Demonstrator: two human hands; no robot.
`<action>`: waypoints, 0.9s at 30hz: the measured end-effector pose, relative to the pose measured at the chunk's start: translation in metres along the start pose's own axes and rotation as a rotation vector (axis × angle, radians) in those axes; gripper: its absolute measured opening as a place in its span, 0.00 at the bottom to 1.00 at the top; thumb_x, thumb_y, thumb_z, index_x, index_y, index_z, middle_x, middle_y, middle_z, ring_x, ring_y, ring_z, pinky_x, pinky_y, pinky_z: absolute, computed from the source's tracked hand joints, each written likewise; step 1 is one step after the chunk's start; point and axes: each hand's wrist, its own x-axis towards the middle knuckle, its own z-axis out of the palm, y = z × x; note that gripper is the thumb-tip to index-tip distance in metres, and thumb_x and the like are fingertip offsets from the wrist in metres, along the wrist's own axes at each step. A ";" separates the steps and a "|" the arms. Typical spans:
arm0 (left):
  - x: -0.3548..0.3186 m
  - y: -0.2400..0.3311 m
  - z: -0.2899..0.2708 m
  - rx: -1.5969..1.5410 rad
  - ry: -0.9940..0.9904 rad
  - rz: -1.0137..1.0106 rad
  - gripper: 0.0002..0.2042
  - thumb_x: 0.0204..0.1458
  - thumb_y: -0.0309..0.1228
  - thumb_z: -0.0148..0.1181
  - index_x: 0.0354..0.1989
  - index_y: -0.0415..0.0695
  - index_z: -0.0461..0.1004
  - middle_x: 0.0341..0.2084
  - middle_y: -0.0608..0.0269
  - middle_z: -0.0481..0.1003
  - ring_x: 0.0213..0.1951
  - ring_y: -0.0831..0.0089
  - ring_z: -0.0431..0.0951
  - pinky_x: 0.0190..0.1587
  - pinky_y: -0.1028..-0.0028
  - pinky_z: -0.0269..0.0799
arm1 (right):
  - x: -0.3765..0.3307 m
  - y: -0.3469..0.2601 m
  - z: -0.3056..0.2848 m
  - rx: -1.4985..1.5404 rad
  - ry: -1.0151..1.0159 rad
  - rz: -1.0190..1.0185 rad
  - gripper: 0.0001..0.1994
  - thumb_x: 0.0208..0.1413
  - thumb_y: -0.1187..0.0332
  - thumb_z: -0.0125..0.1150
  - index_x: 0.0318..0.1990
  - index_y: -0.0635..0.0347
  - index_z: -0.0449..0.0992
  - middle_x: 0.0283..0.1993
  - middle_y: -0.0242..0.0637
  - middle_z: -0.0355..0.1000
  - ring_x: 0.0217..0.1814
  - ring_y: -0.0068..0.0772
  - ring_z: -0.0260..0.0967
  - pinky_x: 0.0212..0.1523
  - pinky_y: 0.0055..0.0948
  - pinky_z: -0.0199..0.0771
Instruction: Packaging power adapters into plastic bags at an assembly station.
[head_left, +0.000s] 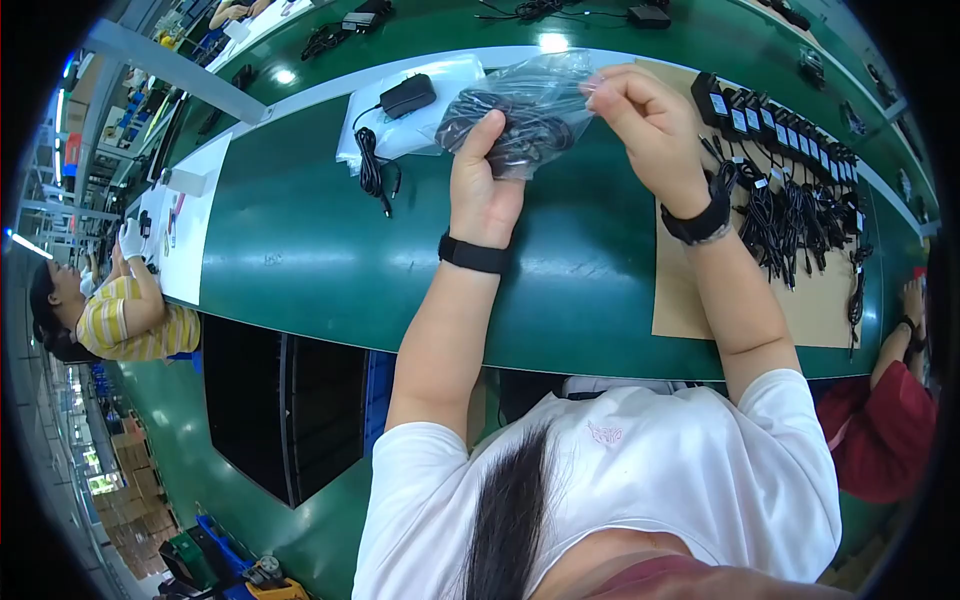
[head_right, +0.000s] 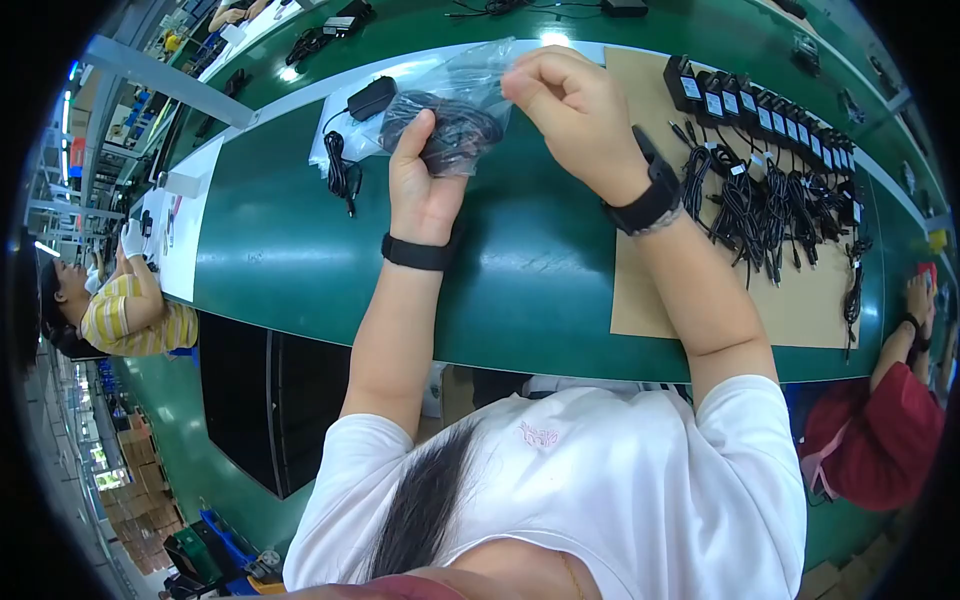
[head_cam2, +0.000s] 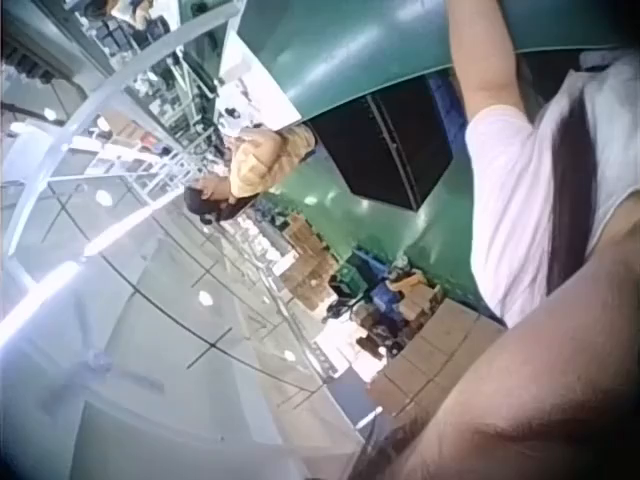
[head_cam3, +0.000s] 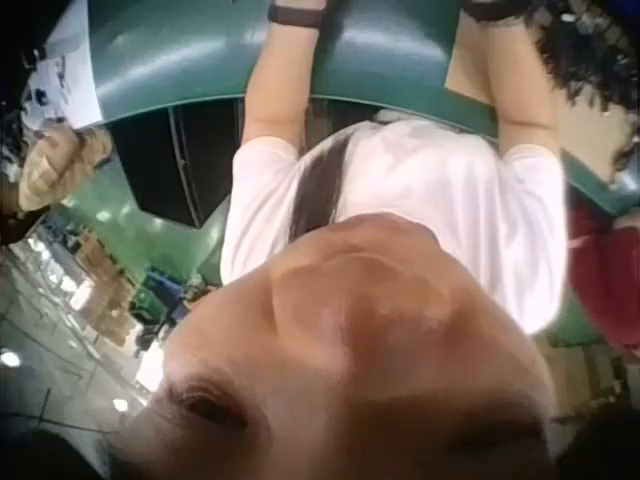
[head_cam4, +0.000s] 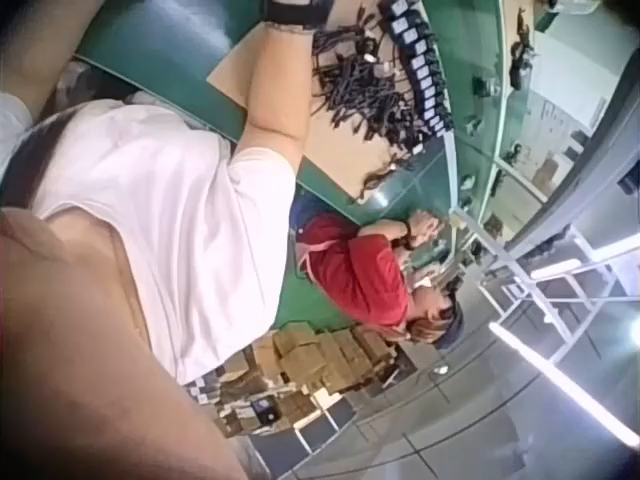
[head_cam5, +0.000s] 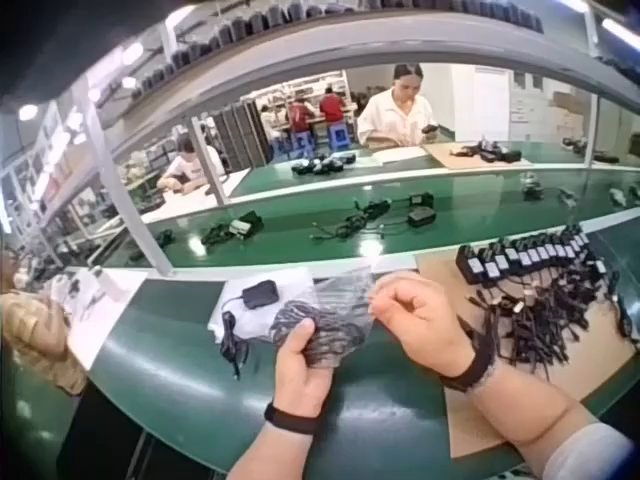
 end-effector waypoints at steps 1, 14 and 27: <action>-0.001 -0.001 -0.003 -0.030 -0.005 -0.005 0.15 0.46 0.27 0.60 0.44 0.41 0.68 0.39 0.58 0.73 0.43 0.63 0.73 0.51 0.62 0.68 | 0.000 0.002 0.004 0.357 -0.049 -0.081 0.23 0.55 0.57 0.56 0.55 0.55 0.59 0.49 0.36 0.69 0.50 0.25 0.63 0.51 0.24 0.60; 0.003 -0.006 -0.008 -0.289 -0.042 -0.228 0.15 0.46 0.27 0.60 0.43 0.41 0.68 0.40 0.58 0.73 0.43 0.63 0.73 0.51 0.60 0.67 | 0.006 0.034 0.021 0.108 -0.033 -0.427 0.05 0.51 0.74 0.56 0.35 0.65 0.71 0.27 0.29 0.69 0.29 0.23 0.64 0.33 0.20 0.65; -0.005 0.000 0.006 -0.095 -0.039 -0.026 0.14 0.46 0.22 0.57 0.44 0.42 0.69 0.39 0.61 0.73 0.42 0.65 0.73 0.48 0.63 0.69 | -0.014 0.051 0.020 0.970 -0.230 0.026 0.34 0.54 0.56 0.56 0.64 0.56 0.48 0.58 0.38 0.59 0.58 0.31 0.59 0.54 0.34 0.63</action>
